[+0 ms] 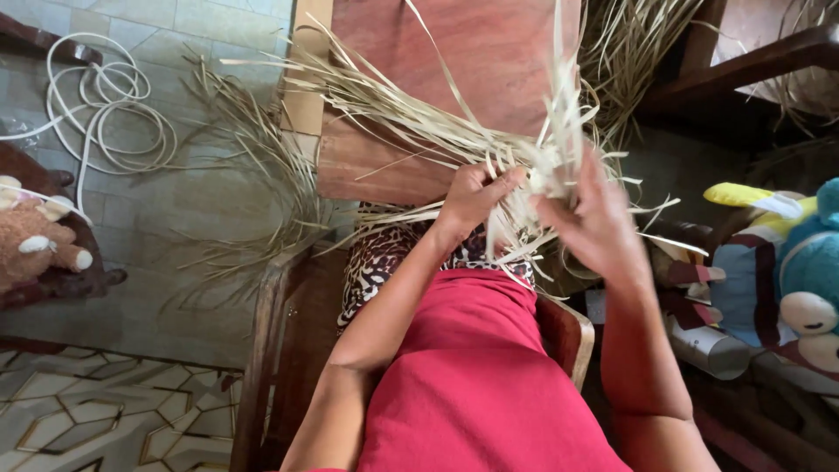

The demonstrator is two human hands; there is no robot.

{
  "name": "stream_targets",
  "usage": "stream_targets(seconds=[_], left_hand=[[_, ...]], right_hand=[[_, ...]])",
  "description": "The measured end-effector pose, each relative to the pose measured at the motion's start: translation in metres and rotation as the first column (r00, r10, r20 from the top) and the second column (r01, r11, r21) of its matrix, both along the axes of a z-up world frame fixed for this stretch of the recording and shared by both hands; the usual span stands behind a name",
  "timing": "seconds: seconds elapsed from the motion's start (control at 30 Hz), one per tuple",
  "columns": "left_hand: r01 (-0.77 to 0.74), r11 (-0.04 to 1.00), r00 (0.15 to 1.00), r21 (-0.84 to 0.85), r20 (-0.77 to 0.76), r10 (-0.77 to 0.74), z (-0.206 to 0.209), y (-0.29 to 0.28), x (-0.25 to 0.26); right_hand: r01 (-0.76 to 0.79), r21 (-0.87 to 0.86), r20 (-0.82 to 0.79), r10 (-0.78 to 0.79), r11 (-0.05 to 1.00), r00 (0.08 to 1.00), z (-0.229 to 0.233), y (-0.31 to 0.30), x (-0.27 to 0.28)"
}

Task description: The person is weaving dried palm leaves together to create a handcrafted item, using intricate finger movements to interlace the strands.

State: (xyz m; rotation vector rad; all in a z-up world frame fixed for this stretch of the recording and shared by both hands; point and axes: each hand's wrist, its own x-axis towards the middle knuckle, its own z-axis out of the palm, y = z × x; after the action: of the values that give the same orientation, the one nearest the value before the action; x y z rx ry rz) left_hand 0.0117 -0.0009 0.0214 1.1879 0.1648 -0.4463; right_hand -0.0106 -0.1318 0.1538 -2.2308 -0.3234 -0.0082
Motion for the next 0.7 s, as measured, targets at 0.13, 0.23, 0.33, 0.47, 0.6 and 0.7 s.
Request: stream_targets(seconds=[0.13,0.23,0.33,0.47,0.6,0.7], left_hand=[[0.057,0.979,0.991,0.195,0.111,-0.08,-0.003,-0.007,0.005],[0.088,0.979,0.99,0.184,0.096,-0.107,-0.004,-0.013,0.004],[0.034,0.942,0.962,0.335,0.244,-0.121,-0.005,-0.016,0.001],[-0.043,0.985,0.925,0.168,0.379,-0.024,-0.014,-0.015,0.001],[-0.004,0.997,0.984,0.073,0.18,-0.009,0.018,0.002,0.01],[-0.139,0.987,0.976,-0.081,-0.178,0.123,0.013,0.007,0.038]], right_hand=[[0.157,0.024,0.368,-0.155,0.987,0.917,0.032,-0.011,-0.003],[0.51,-0.524,0.47,-0.267,0.682,0.841,0.064,0.003,-0.028],[0.091,-0.252,0.176,-0.047,0.963,0.983,0.049,0.028,-0.035],[-0.182,-0.803,-0.158,0.092,0.568,0.983,-0.021,0.038,-0.02],[-0.121,-0.843,-0.302,-0.276,0.525,0.912,-0.058,0.035,-0.023],[-0.021,-0.889,-0.163,-0.273,0.457,0.948,-0.079,0.022,-0.044]])
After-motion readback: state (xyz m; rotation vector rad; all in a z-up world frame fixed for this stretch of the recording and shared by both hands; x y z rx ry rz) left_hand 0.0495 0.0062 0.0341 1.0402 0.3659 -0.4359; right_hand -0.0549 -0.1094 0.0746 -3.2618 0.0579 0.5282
